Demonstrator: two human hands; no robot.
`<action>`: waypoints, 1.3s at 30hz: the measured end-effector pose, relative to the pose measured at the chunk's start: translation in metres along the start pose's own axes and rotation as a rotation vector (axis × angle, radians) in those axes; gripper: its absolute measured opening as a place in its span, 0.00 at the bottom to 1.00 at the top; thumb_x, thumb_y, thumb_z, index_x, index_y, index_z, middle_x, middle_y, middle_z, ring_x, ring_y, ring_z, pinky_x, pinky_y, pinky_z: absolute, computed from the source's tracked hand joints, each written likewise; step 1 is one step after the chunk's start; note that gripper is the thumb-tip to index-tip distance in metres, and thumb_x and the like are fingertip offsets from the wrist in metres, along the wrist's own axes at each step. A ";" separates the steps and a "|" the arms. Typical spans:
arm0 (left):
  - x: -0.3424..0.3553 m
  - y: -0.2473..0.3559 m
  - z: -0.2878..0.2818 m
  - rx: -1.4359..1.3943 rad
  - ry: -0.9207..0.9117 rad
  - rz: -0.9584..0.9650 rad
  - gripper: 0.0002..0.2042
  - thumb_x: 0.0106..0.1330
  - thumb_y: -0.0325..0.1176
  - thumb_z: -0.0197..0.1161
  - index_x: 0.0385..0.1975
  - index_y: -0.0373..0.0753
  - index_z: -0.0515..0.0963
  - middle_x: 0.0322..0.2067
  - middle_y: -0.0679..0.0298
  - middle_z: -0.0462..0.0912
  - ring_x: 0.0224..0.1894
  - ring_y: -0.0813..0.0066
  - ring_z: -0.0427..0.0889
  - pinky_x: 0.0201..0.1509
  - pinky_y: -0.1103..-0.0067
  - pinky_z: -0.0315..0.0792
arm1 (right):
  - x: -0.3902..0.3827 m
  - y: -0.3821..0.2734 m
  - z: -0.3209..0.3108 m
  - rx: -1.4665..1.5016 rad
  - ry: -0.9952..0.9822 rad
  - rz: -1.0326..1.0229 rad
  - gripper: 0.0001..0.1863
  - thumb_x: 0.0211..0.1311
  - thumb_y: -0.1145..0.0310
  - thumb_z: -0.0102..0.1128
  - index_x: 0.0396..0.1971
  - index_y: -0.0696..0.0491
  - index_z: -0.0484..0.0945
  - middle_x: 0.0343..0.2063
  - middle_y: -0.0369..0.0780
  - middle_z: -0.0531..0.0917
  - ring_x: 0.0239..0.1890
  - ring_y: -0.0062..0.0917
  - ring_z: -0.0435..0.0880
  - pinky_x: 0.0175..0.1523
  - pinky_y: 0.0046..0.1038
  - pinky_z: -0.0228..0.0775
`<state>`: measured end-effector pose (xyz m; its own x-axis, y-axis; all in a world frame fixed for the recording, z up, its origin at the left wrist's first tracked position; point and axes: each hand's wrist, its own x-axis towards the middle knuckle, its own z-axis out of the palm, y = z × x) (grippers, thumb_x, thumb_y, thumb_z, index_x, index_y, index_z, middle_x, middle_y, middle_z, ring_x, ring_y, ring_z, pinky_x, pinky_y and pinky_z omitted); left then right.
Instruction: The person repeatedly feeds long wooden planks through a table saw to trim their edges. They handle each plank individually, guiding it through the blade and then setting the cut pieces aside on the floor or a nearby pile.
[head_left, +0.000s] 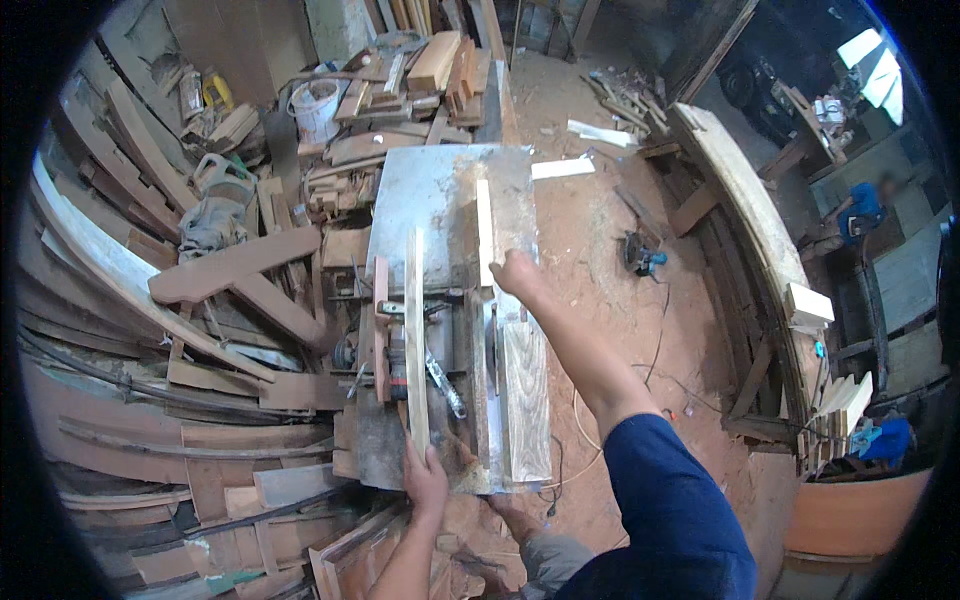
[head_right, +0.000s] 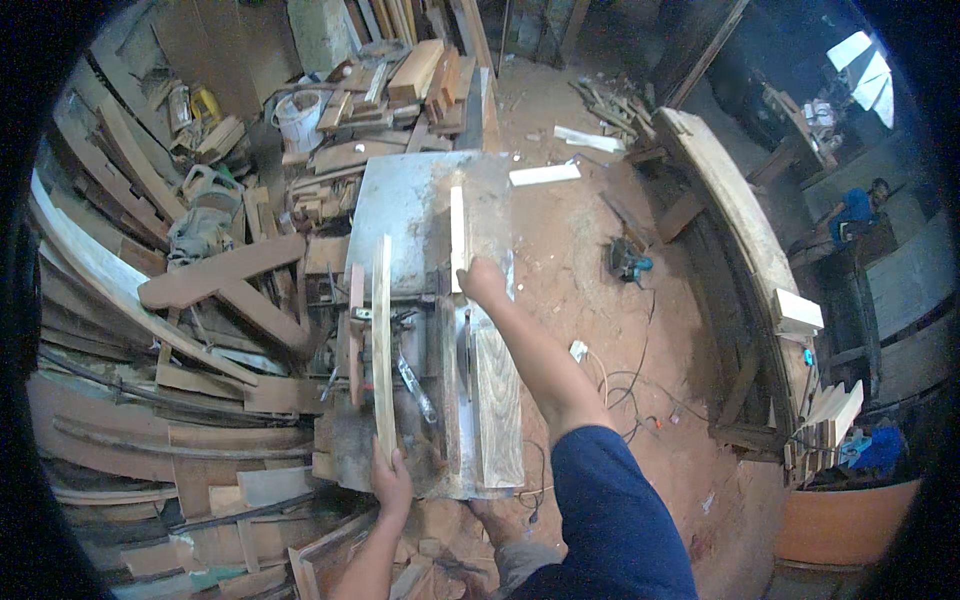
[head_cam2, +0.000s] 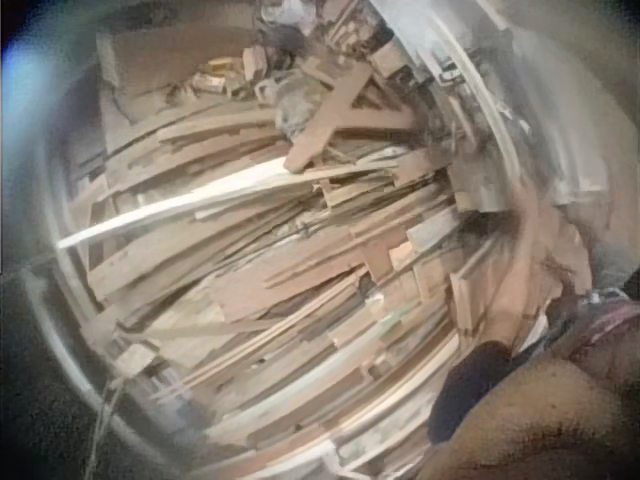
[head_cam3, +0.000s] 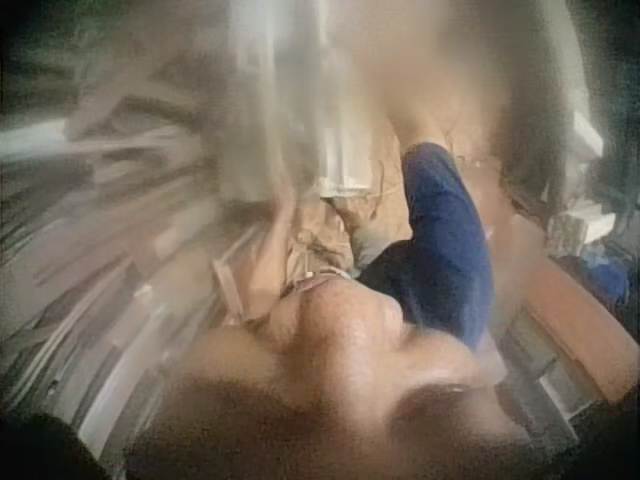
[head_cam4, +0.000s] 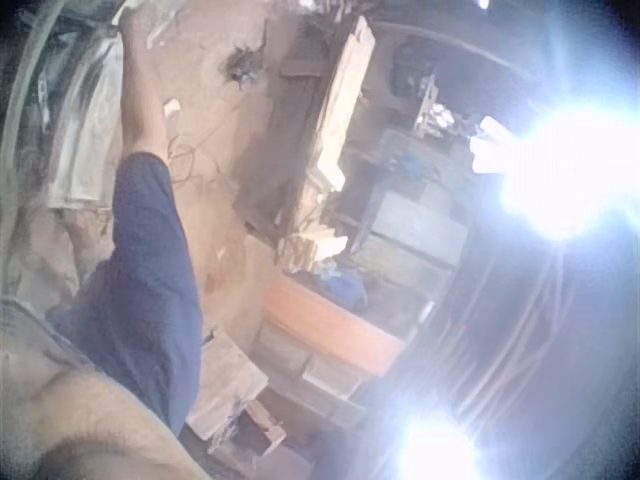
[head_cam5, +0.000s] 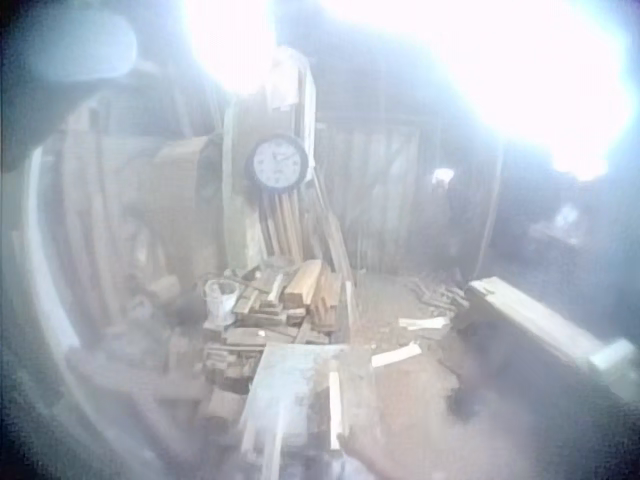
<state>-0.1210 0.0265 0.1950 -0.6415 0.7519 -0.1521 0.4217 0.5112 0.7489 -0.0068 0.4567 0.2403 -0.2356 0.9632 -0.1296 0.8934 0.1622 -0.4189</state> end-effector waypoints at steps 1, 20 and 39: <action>0.012 0.003 0.000 0.075 -0.012 -0.009 0.28 0.72 0.41 0.55 0.69 0.34 0.62 0.56 0.37 0.74 0.58 0.38 0.73 0.62 0.58 0.68 | 0.011 -0.008 0.014 0.007 -0.037 0.043 0.28 0.58 0.49 0.65 0.40 0.64 0.83 0.41 0.58 0.84 0.47 0.50 0.85 0.54 0.44 0.77; -0.069 -0.014 -0.043 0.011 -0.128 0.118 0.28 0.70 0.37 0.58 0.68 0.31 0.64 0.62 0.34 0.69 0.64 0.35 0.68 0.68 0.58 0.62 | -0.018 0.027 -0.063 0.283 0.071 0.160 0.25 0.60 0.56 0.56 0.50 0.61 0.80 0.45 0.59 0.83 0.50 0.52 0.83 0.55 0.45 0.75; -0.166 0.023 -0.057 -1.005 -0.673 -0.345 0.30 0.69 0.59 0.57 0.57 0.38 0.68 0.42 0.60 0.78 0.41 0.68 0.80 0.42 0.72 0.78 | -0.622 -0.048 -0.046 0.602 -0.109 -0.001 0.29 0.68 0.54 0.59 0.57 0.60 0.66 0.49 0.56 0.75 0.53 0.47 0.76 0.58 0.39 0.67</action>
<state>-0.0410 -0.1097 0.2741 -0.0428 0.8569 -0.5137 -0.5660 0.4029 0.7193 0.1140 -0.1400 0.3826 -0.3023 0.9305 -0.2069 0.5276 -0.0174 -0.8493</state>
